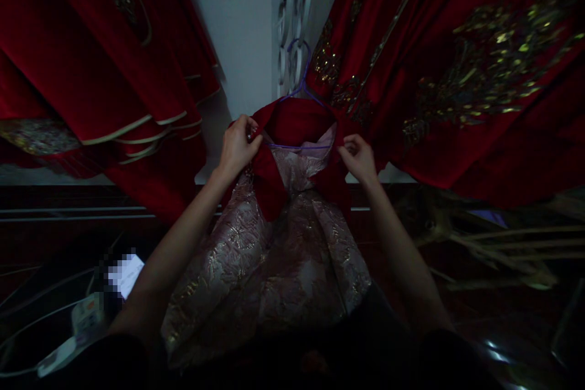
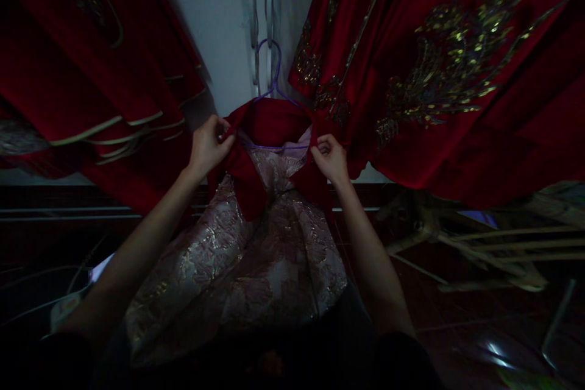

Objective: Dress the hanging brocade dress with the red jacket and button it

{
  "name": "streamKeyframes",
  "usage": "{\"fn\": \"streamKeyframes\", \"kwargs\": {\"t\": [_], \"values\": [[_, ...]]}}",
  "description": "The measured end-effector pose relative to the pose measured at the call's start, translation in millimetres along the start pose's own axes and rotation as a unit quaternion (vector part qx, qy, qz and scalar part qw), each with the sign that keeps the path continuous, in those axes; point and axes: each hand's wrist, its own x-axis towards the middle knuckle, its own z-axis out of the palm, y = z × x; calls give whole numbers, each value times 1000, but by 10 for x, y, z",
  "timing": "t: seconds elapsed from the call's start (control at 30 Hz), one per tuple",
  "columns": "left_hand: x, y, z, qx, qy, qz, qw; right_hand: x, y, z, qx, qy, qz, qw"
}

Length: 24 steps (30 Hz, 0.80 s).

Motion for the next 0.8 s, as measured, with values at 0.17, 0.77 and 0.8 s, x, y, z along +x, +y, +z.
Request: {"fn": "streamKeyframes", "kwargs": {"t": [0.17,0.77,0.8], "values": [[-94,276,346,-45,-95,44,994,16,-186,470,162,-81,21,983],[-448,255,757,-366,-49,-149,918,-258,-277,738,278,-140,3,950],[-447,251,758,-365,-45,-151,918,-260,-270,746,281,-131,0,951]]}}
